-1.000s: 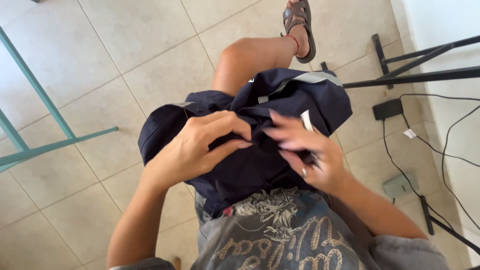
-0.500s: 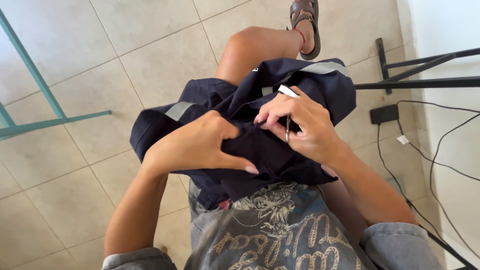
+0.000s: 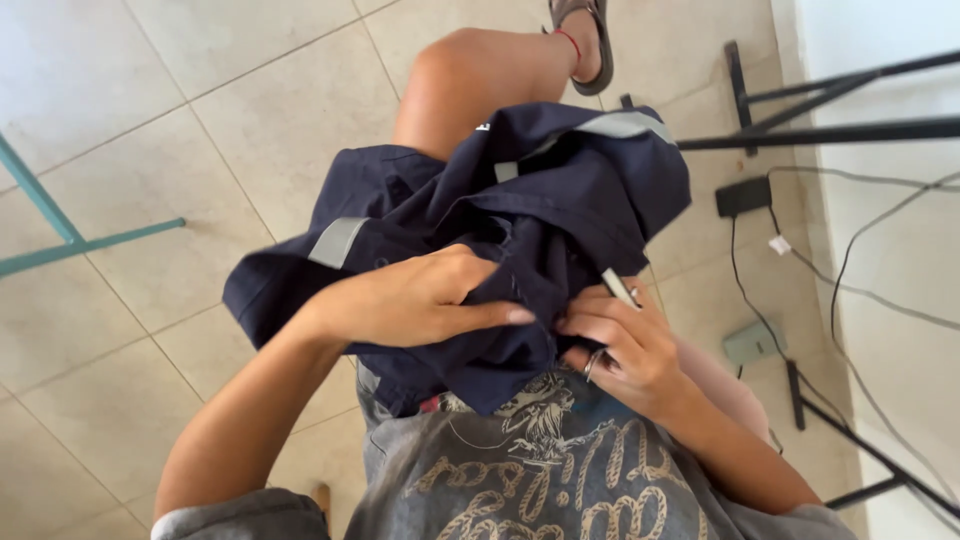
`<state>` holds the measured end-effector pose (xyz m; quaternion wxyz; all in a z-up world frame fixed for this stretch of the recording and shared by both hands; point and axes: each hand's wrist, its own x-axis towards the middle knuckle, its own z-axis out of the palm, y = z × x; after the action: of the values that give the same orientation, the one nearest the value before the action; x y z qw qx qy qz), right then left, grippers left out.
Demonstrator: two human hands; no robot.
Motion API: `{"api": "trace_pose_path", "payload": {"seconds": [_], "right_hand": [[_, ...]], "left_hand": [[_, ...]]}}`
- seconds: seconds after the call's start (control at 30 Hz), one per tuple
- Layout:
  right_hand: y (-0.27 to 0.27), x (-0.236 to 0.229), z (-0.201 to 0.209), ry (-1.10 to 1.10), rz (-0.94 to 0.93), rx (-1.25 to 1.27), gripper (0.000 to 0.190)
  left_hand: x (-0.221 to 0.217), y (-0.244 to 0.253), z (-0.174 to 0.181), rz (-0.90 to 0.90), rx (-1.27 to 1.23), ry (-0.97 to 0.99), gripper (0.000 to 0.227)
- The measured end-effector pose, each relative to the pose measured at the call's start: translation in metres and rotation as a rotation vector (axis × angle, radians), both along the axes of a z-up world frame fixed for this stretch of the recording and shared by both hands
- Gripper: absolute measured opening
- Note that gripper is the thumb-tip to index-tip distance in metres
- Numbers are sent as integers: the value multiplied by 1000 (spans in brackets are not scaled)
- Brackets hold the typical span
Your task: Trimming loose threads and cutting seams on a dark blue garment using scissors
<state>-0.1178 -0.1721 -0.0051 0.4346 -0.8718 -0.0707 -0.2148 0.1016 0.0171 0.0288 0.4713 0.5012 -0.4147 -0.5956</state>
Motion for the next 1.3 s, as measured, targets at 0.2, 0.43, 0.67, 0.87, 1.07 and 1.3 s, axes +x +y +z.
{"api": "trace_pose_path", "payload": {"seconds": [0.2,0.43,0.67,0.87,1.07,1.3], "right_hand": [[-20,-25,-11,65,-75,277,14],[-30,-7,34,63,-100,124,4],[-38,-19,51,107,-114,105,4],[-42,-26,51,460,39,182,13],[-43,-42,22,655,-49,575,16],[-43,-30,32,658,-53,469,15]], "left_hand": [[-13,-3,-18,105,191,32,40],[-23,-23,18,104,262,18,51],[-39,-28,31,313,195,258,14],[-5,-12,34,400,203,-193,65],[-59,9,-10,806,-265,-1479,25],[-147,-20,8,629,19,-1373,28]]}}
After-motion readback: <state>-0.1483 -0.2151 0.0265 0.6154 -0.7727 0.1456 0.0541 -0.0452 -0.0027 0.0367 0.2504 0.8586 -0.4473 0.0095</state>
